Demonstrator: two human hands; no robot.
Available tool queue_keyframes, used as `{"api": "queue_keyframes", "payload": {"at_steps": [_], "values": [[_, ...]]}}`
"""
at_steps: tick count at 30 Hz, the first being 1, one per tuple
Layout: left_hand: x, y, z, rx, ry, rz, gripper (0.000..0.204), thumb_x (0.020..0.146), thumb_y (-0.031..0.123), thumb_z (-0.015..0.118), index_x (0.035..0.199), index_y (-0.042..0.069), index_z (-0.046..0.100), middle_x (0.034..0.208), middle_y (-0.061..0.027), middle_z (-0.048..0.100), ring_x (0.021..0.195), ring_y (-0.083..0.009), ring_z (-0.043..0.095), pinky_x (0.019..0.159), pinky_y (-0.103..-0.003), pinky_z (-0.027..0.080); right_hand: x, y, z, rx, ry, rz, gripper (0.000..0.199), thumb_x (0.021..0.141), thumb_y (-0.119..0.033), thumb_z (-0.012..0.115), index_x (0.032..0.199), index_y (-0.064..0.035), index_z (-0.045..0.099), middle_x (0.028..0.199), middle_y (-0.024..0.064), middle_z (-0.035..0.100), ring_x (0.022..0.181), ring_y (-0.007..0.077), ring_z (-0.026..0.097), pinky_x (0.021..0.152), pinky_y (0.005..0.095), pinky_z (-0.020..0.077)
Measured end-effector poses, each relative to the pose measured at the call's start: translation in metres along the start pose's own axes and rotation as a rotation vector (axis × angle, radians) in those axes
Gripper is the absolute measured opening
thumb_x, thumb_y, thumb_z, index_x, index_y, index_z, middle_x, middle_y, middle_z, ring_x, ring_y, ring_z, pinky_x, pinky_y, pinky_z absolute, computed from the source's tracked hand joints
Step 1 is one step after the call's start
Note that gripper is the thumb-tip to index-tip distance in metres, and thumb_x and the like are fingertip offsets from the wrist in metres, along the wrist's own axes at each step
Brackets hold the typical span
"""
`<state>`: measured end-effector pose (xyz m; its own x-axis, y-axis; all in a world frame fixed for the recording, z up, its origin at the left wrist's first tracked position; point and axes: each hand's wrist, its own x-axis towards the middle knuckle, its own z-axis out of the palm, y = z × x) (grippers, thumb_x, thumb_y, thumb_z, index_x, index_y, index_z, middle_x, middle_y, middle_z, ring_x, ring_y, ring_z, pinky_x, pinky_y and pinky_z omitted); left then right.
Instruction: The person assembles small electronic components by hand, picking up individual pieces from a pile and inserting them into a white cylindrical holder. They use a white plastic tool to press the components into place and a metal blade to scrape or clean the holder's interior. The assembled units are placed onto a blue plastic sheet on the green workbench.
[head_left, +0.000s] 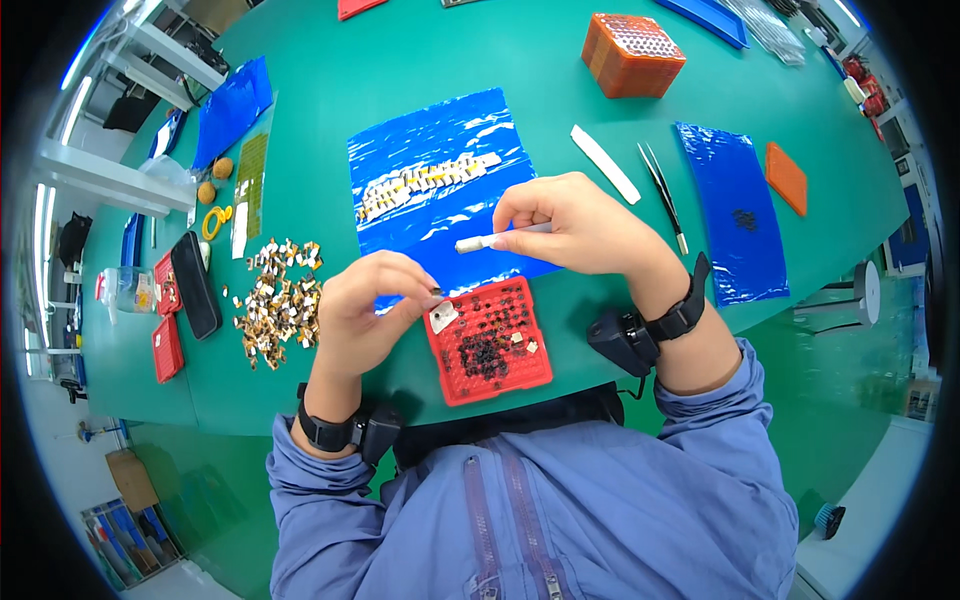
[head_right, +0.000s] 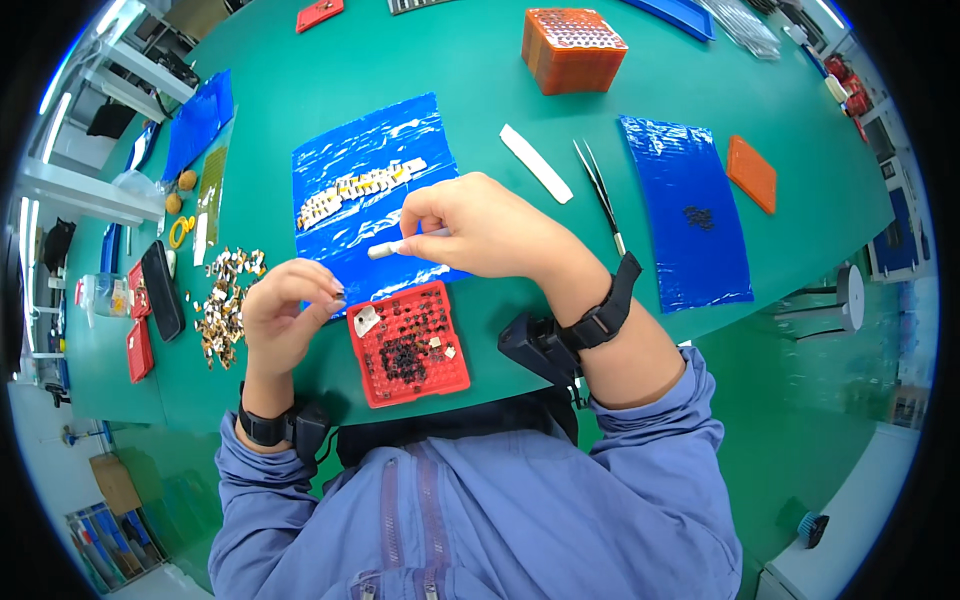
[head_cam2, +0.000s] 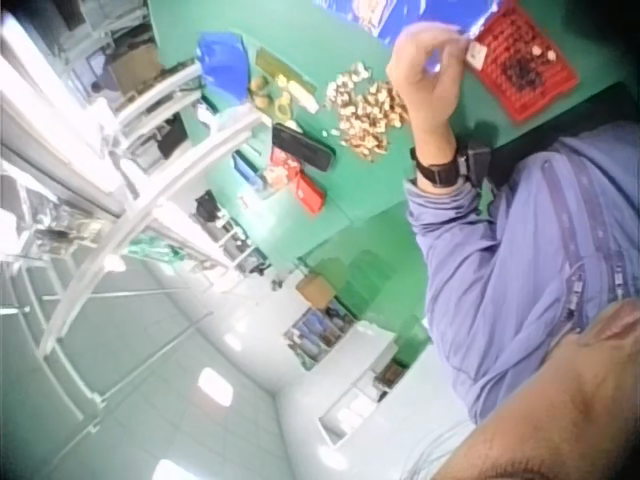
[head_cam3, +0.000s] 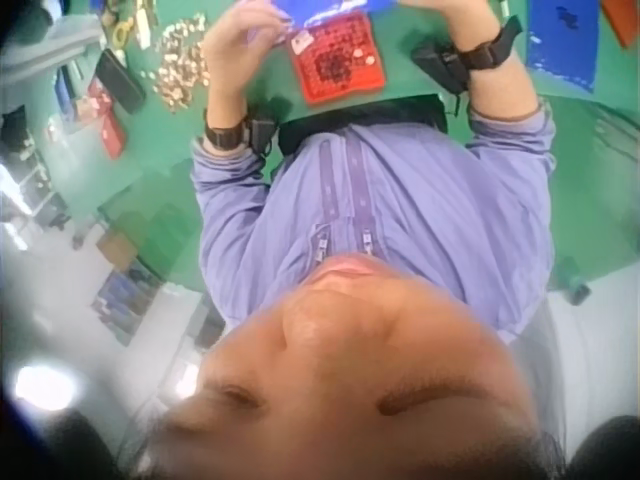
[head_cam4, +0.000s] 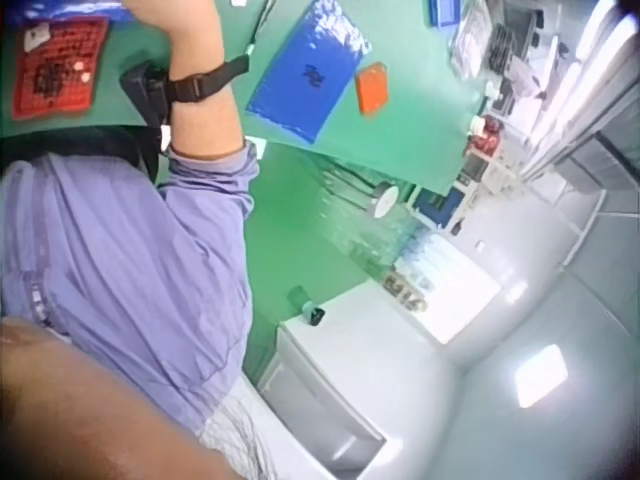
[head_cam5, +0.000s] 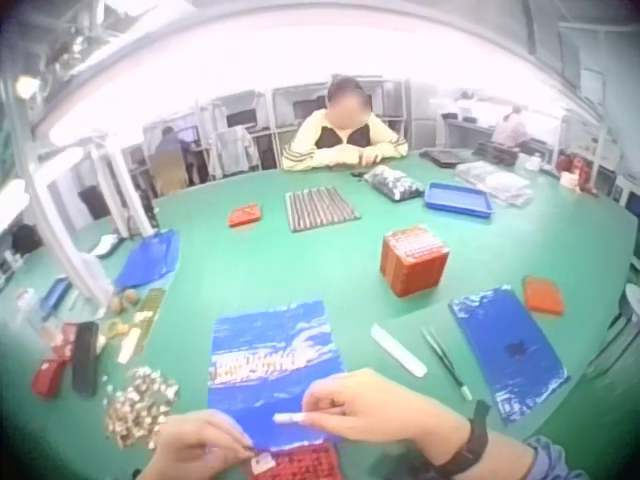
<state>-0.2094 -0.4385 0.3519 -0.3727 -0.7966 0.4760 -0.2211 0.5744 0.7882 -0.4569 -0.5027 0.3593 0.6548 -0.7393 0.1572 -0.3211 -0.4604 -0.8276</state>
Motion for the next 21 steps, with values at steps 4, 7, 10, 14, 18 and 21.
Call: {"api": "queue_keyframes", "payload": {"at_steps": [4, 7, 10, 14, 18, 21], "values": [[0.0, 0.006, -0.003, 0.229, 0.015, 0.19, 0.018, 0.06, -0.005, 0.073, 0.073, 0.005, 0.067, 0.081, -0.0067, 0.064, 0.076, -0.0213, 0.063, 0.065, -0.029, 0.05, 0.002, 0.002, 0.001, -0.019, 0.006, -0.019, 0.013, 0.079, -0.013, 0.068, 0.083, -0.0021, 0.063, 0.069, 0.006, 0.06, 0.061, 0.0143, 0.055, 0.055, 0.0268, 0.0437], [0.004, 0.016, 0.0, 0.341, 0.013, 0.281, 0.018, 0.058, -0.002, 0.075, 0.073, 0.006, 0.067, 0.08, -0.0054, 0.064, 0.075, -0.021, 0.063, 0.065, -0.03, 0.049, 0.001, 0.004, 0.002, -0.042, 0.026, -0.064, 0.013, 0.079, -0.014, 0.068, 0.082, -0.0025, 0.063, 0.07, 0.0085, 0.061, 0.061, 0.0188, 0.057, 0.055, 0.0301, 0.0448], [0.007, 0.023, 0.001, 0.403, -0.003, 0.32, 0.019, 0.056, 0.001, 0.075, 0.073, 0.009, 0.068, 0.08, -0.0038, 0.063, 0.075, -0.0203, 0.061, 0.064, -0.031, 0.048, 0.0, 0.006, 0.003, -0.022, 0.043, -0.07, 0.016, 0.079, -0.019, 0.067, 0.079, -0.0033, 0.063, 0.067, 0.0121, 0.06, 0.061, 0.0243, 0.059, 0.055, 0.0347, 0.0453], [0.008, 0.026, 0.0, 0.408, -0.089, 0.324, 0.02, 0.057, 0.001, 0.072, 0.074, 0.009, 0.068, 0.079, -0.0034, 0.063, 0.075, -0.0206, 0.06, 0.064, -0.033, 0.047, 0.0, 0.003, 0.003, -0.052, 0.031, -0.083, 0.014, 0.079, -0.015, 0.067, 0.081, -0.0025, 0.062, 0.07, 0.0103, 0.06, 0.062, 0.0227, 0.058, 0.056, 0.0327, 0.0456], [0.032, 0.034, -0.01, 0.542, -0.215, 0.07, 0.017, 0.064, -0.002, 0.07, 0.079, 0.007, 0.066, 0.076, -0.0043, 0.062, 0.072, -0.0226, 0.059, 0.067, -0.033, 0.047, -0.001, 0.006, 0.003, -0.082, 0.04, -0.08, 0.013, 0.079, -0.014, 0.067, 0.082, -0.0024, 0.061, 0.069, 0.0096, 0.058, 0.061, 0.0218, 0.057, 0.055, 0.0322, 0.0448], [0.059, 0.021, -0.023, 0.426, -0.169, -0.3, 0.006, 0.076, 0.004, 0.068, 0.079, 0.003, 0.062, 0.077, -0.0077, 0.062, 0.076, -0.0222, 0.06, 0.07, -0.032, 0.047, 0.0, 0.006, 0.003, -0.077, 0.037, -0.077, 0.014, 0.079, -0.015, 0.067, 0.082, -0.0024, 0.061, 0.069, 0.0099, 0.058, 0.062, 0.0226, 0.058, 0.056, 0.0332, 0.045]]}}
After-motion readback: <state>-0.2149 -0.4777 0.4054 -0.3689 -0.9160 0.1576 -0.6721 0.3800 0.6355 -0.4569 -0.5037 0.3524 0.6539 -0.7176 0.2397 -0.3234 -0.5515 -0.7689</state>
